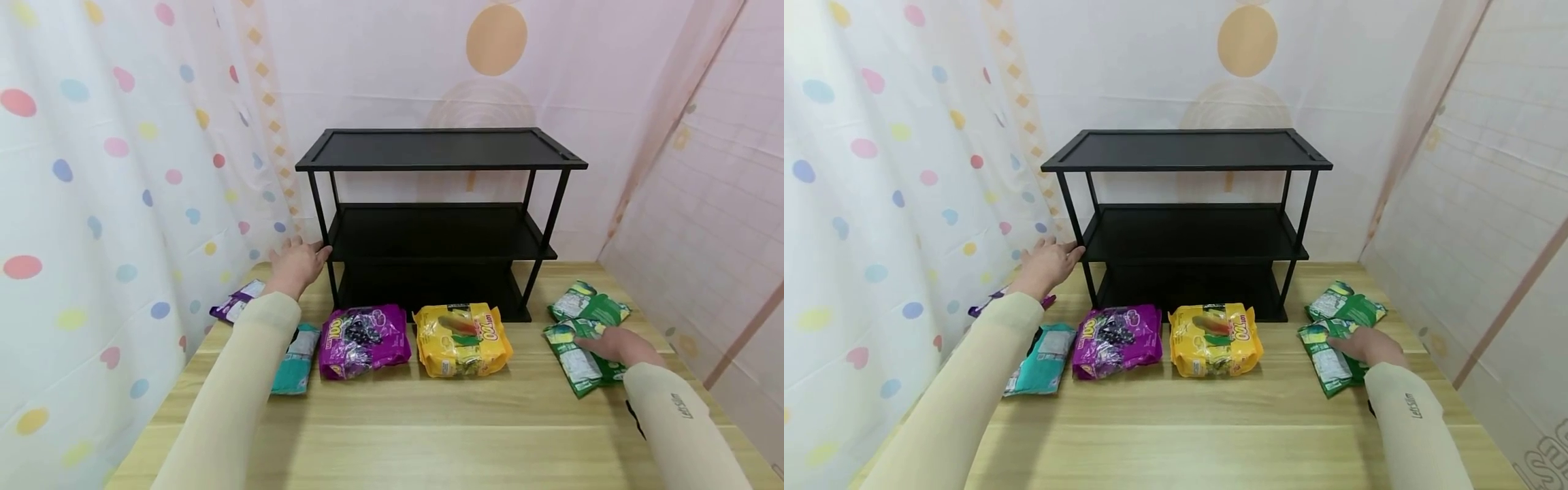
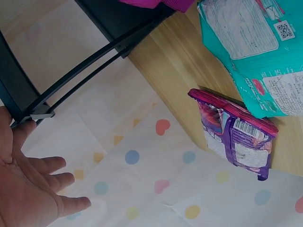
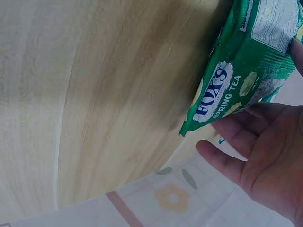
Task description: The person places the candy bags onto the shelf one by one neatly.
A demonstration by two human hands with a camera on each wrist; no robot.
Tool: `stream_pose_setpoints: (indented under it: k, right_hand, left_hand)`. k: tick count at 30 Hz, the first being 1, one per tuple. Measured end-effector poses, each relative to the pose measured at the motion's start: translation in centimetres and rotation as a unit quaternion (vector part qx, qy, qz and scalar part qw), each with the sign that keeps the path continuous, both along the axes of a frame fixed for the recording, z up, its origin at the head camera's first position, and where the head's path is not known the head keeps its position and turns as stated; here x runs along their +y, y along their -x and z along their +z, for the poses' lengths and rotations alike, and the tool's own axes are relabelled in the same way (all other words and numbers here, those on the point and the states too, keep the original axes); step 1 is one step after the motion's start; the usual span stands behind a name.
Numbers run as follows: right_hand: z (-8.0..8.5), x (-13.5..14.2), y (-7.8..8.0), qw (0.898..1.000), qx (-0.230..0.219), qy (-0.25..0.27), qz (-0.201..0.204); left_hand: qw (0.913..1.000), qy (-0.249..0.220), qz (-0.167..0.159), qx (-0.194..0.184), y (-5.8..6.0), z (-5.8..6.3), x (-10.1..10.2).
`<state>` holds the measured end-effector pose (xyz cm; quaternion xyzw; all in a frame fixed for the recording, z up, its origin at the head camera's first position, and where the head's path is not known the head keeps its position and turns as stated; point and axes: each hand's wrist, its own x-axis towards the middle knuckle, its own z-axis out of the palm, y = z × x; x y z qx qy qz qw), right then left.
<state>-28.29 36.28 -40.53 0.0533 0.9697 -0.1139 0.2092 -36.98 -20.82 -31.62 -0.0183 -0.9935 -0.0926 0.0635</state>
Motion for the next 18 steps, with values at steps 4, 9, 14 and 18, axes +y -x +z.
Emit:
stream_pose_setpoints:
  k: [4, 9, 14, 18]
  right_hand:
    - [0.00, 0.11, -0.02, 1.000, 0.000, 0.004, -0.009]
    - [0.02, 0.27, -0.14, 1.000, 0.006, 0.001, -0.010]
    - [0.38, 0.46, -0.02, 1.000, 0.015, 0.000, -0.009]
    - [0.87, 0.49, 0.18, 0.999, 0.025, 0.009, -0.018]
  left_hand:
    - [1.0000, -0.001, 0.001, -0.001, 0.00, 0.09, 0.15]
    - [1.0000, 0.003, 0.004, -0.007, -0.01, 0.12, 0.31]
    - [1.0000, 0.005, 0.004, -0.006, -0.08, 0.25, 0.37]
    - [0.9999, 0.009, 0.004, -0.005, -0.20, 0.37, 0.39]
